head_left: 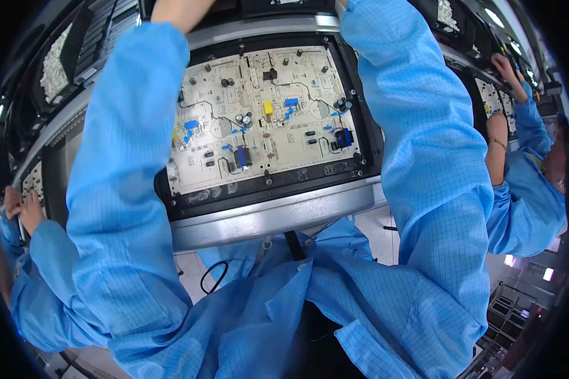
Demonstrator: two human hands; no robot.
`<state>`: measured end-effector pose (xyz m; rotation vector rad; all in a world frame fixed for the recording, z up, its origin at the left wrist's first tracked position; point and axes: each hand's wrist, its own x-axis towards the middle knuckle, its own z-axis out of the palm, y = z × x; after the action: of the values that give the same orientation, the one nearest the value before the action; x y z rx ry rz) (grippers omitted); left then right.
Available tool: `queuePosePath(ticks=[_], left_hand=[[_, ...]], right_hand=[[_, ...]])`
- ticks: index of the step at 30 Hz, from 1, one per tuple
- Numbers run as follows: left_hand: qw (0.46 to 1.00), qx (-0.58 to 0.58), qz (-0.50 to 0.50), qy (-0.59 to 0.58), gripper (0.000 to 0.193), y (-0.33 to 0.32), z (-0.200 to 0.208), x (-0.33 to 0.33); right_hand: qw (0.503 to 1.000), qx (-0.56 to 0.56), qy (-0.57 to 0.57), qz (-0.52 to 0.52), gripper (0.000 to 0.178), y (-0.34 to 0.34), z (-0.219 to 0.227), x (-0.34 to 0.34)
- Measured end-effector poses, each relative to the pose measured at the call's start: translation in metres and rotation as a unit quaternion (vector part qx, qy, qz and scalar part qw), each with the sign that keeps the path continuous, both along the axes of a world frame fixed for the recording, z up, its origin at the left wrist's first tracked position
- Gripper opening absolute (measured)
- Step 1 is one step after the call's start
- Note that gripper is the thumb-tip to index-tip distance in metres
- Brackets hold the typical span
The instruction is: Assembling electronic components onto a printed circuit board at a manual assembly station on a production floor.
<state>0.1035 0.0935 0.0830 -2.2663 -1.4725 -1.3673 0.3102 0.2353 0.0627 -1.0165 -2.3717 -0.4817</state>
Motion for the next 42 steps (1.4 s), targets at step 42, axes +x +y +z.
queuePosePath(ticks=[42], left_hand=[[0.977, -0.078, -0.018, 0.197, 0.026, -0.01, 0.067, -0.104]], right_hand=[[0.925, -0.321, 0.024, 0.2, 0.01, -0.184, -0.027, 0.054]])
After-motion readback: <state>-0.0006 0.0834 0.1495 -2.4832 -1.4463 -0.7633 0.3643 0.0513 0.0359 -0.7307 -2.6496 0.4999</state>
